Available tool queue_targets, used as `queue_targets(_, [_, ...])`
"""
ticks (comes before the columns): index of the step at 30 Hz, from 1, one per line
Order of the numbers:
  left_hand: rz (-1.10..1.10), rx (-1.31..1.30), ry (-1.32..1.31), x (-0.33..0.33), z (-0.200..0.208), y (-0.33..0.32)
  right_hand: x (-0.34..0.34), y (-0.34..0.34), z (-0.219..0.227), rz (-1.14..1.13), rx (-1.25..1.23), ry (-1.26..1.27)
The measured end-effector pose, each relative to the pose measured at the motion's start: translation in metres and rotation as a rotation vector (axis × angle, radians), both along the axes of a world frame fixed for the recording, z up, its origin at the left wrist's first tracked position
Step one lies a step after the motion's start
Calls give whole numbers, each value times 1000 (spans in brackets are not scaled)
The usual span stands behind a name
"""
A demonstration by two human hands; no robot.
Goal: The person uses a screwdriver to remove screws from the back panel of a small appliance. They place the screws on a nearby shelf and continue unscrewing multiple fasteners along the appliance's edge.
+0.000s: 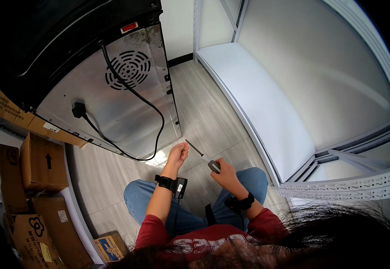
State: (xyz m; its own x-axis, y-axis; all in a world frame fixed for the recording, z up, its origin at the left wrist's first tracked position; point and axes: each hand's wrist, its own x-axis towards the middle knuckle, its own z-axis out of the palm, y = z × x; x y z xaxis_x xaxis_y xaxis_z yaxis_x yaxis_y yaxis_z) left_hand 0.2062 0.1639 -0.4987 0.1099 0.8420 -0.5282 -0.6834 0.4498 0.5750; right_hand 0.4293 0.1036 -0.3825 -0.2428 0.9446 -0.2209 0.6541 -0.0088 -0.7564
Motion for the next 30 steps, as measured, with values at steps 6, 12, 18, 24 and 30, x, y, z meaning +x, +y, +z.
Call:
queue_targets(6, [-28,12,85,9,11,-2,0,1,-1,-2,31,22])
queue_targets(12, [12,83,167,3,2,0,-2,1,6,15,-1,19])
queue_targets(18, [153,98,40,5,1,4,0,0,5,24,8,13])
queue_targets(24, [133,163,74,3,2,2,-2,-1,6,47,-12,-2])
queue_targets(30, [158,124,81,7,13,4,-2,0,5,54,-31,-14])
